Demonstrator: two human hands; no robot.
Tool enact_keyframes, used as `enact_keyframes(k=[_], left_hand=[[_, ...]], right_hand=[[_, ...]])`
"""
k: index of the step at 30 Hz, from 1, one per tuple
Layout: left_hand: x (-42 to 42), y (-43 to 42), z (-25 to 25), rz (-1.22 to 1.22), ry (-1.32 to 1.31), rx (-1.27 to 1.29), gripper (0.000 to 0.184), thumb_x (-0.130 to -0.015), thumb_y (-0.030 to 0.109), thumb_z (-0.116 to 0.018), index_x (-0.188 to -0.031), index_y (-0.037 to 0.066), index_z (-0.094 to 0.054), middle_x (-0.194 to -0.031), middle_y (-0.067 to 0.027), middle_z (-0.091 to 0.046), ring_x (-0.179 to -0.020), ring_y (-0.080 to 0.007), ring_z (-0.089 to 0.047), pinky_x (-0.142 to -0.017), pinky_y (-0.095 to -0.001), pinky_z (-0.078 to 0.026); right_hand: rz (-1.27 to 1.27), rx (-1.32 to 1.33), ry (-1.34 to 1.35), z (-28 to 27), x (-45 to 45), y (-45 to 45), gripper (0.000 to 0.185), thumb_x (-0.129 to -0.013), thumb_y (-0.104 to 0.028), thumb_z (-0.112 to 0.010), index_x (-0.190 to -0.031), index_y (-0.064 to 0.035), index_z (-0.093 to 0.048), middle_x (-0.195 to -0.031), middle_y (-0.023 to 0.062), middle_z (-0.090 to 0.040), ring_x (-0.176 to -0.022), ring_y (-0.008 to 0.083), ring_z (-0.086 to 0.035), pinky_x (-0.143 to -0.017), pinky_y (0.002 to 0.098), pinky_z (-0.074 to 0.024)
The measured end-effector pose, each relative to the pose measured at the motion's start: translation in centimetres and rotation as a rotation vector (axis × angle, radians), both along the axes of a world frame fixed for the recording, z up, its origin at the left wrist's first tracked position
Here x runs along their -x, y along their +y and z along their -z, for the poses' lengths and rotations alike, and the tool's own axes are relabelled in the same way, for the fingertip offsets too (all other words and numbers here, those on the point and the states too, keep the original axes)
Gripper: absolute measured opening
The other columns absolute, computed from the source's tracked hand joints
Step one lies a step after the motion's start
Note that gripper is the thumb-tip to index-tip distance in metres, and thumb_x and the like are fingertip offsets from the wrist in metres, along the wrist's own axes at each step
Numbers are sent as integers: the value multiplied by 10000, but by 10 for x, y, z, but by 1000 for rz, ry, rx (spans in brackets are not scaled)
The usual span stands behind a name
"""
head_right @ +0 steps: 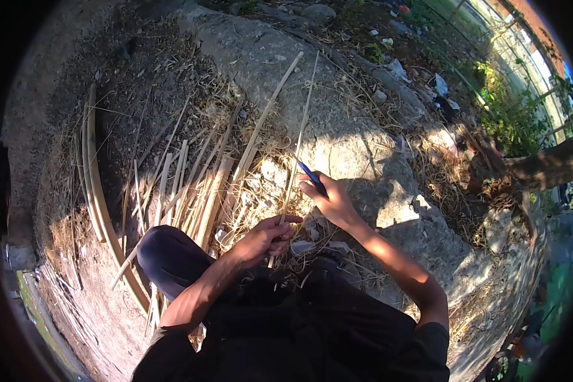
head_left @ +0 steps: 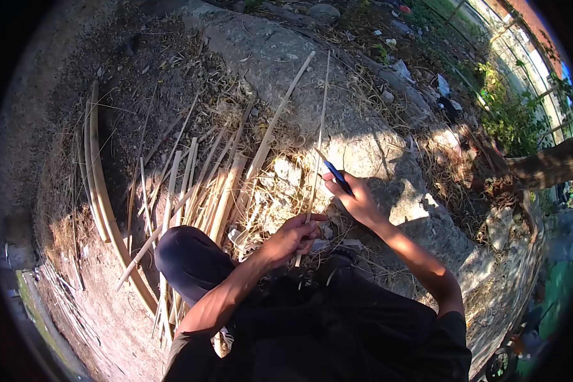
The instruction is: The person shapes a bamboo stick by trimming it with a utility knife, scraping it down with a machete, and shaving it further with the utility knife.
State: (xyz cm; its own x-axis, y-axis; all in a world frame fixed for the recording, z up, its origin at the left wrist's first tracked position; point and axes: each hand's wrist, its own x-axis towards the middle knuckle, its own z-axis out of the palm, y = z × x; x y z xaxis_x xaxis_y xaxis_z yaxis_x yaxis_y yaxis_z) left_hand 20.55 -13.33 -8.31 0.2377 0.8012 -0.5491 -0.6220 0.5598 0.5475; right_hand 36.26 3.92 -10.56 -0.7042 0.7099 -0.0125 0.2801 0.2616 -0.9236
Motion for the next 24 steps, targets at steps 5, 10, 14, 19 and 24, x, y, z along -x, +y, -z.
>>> enact_keyframes(k=[5,10,14,19,24], left_hand=[[4,5,-3,-15,-14,-120,401,-1112,215,-500,-1477,52,-471,-845,37,-458,-624,-43,-364,-566,-215,-326],[10,5,-14,13,6,-212,403,-1114,213,-501,-1489,72,-462,-858,30,-475,-629,-51,-361,-568,-220,-321],[7,5,-11,12,144,-236,442,-1127,292,-477,-1504,65,-441,-893,7,-510,-656,-68,-457,-592,-232,-387],[4,2,-19,79,243,-200,481,-1123,404,-463,-1445,47,-473,-925,-9,-541,-707,-87,-547,-622,-245,-439],[1,-2,-10,121,161,-240,433,-1121,439,-450,-1221,27,-539,-835,21,-462,-651,-66,-441,-588,-247,-404]], right_hand=[[52,529,130,-25,14,3,366,-981,-311,-745,-1208,-25,-716,-902,-23,-703,-748,60,-530,-698,274,-433],[79,741,91,-14,29,20,392,-903,-304,-830,-1147,-25,-702,-799,-51,-653,-665,49,-508,-629,238,-402],[87,704,122,-8,32,28,359,-912,-240,-808,-1160,-25,-663,-770,-47,-608,-660,52,-506,-628,229,-405],[163,610,195,-27,28,40,222,-959,-195,-740,-1108,-32,-716,-976,37,-744,-888,125,-663,-805,297,-510],[169,544,217,-15,17,51,190,-952,-196,-756,-1060,-43,-727,-940,8,-730,-731,58,-575,-655,241,-442]])
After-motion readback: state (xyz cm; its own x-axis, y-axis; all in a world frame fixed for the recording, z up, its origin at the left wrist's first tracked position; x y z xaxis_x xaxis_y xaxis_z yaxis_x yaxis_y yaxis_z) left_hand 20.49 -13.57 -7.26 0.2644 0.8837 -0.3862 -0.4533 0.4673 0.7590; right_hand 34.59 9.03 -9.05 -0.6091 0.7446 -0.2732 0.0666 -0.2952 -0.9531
